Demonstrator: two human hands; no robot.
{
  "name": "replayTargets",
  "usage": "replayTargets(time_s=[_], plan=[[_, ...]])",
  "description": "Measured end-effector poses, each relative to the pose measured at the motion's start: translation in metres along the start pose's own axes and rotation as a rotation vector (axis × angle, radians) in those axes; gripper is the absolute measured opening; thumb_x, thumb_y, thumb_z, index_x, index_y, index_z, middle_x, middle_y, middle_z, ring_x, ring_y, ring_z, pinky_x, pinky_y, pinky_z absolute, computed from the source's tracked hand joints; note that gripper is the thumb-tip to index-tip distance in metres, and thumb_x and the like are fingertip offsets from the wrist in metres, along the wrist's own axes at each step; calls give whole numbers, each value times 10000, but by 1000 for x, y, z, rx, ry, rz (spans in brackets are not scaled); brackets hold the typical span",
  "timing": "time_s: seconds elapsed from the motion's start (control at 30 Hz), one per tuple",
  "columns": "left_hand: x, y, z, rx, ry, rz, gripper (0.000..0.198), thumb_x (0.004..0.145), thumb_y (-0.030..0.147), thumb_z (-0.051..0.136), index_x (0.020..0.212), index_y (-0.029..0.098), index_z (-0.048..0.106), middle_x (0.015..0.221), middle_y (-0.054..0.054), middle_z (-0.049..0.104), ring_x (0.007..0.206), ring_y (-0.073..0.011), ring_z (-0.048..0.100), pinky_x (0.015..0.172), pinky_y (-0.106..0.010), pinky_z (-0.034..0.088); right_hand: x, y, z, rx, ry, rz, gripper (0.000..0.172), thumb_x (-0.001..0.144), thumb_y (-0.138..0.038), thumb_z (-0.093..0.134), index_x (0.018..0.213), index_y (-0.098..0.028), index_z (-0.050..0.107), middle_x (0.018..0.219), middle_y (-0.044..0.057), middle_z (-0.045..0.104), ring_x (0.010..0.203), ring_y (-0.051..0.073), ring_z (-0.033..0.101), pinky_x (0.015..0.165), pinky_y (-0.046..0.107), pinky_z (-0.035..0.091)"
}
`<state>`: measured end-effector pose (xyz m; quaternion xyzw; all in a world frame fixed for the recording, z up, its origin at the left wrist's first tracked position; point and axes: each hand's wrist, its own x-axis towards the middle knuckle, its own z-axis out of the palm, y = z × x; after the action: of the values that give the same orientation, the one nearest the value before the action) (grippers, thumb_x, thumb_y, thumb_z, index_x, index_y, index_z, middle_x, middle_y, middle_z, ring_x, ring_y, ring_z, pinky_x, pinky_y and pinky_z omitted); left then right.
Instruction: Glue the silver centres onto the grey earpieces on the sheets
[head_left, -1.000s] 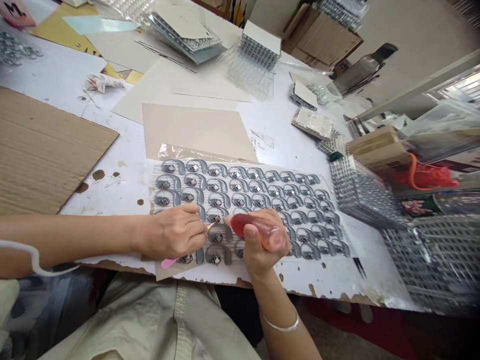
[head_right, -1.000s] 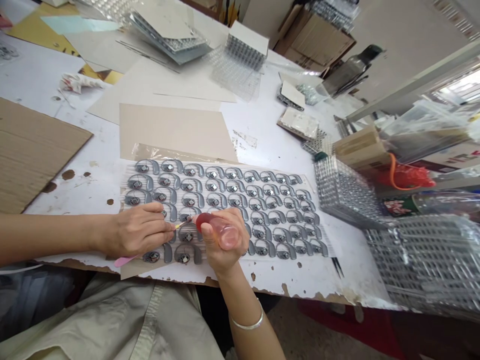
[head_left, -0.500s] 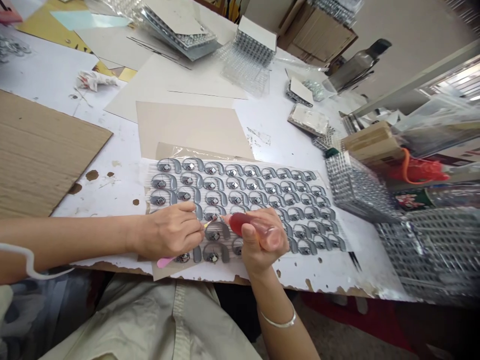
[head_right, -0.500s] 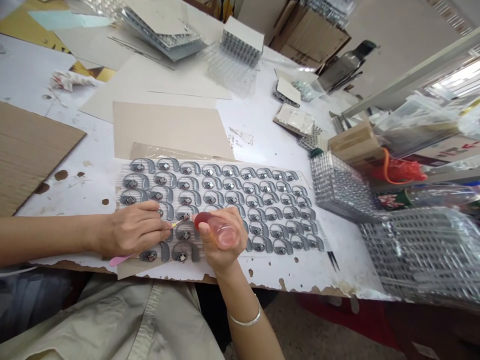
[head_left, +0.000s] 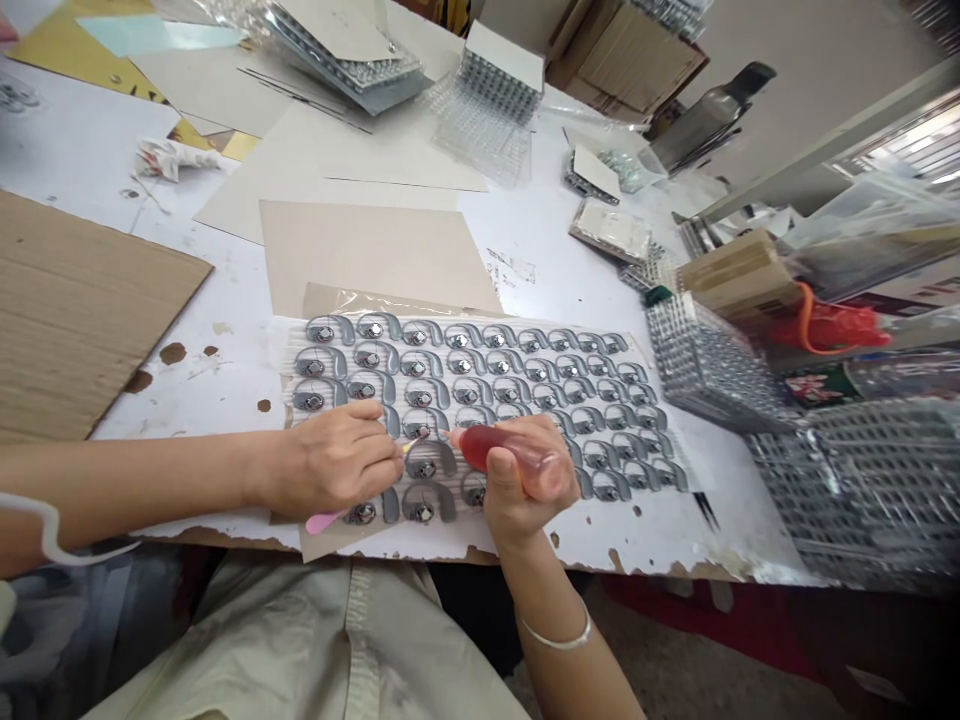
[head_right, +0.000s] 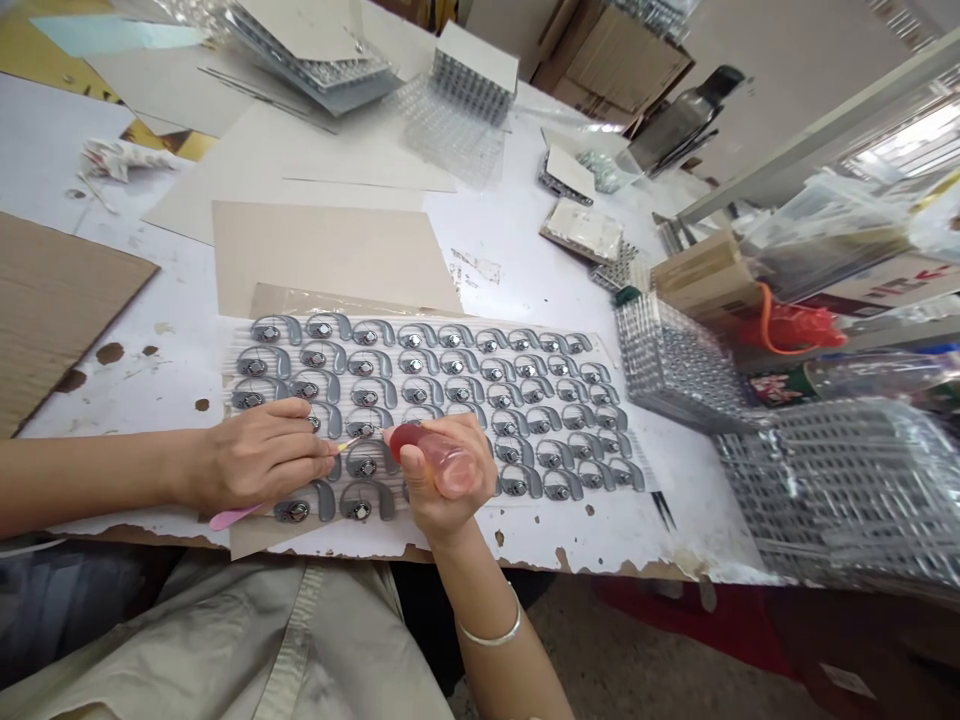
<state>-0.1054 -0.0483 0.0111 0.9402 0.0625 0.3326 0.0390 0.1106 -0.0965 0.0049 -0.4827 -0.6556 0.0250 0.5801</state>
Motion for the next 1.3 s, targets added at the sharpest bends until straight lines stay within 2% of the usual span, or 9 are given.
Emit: replayTargets(time_s=[0.2, 0.53, 0.7, 1.1, 1.3], plan=[[-1, 1, -1, 10, -12, -4, 206, 873, 55, 470, 709, 126, 573, 679, -71, 637, 589, -154, 543, 599, -324, 406, 0, -1, -1, -6, -36, -13, 139, 831, -292, 637, 813, -159, 602, 700, 41, 650, 654, 164, 560, 582, 325, 453], [-1, 0, 1, 32, -5, 0, 213, 880, 66, 460, 706, 151, 549, 681, -56, 629, 587, -144, 540, 615, -320, 412, 1, 0, 2, 7, -37, -32, 131, 825, -288, 643, 823, -165, 599, 728, 43, 636, 665, 167, 561, 578, 335, 463], [0, -1, -2, 43, -39, 9, 227, 903, 78, 420, 728, 165, 537, 679, -45, 622, 593, -139, 551, 645, -319, 419, 0, 1, 1, -6, -28, -36, 143, 823, -302, 646, 838, -172, 589, 725, 31, 627, 652, 161, 558, 566, 328, 464], [-7, -8, 1, -126, -5, -105, 83, 844, 83, 509, 854, 165, 506, 690, -26, 634, 535, -130, 544, 621, -305, 363, -2, 1, -3, -62, -45, -102, 165, 830, -336, 624, 876, -186, 573, 722, 19, 608, 618, 154, 560, 521, 314, 473], [-5, -12, -2, -228, 24, -148, 59, 871, 129, 485, 873, 173, 524, 739, -42, 672, 616, -140, 610, 713, -319, 405, -2, 0, -2, -33, -34, -111, 157, 818, -310, 640, 877, -177, 582, 725, 22, 614, 618, 154, 560, 530, 315, 476]])
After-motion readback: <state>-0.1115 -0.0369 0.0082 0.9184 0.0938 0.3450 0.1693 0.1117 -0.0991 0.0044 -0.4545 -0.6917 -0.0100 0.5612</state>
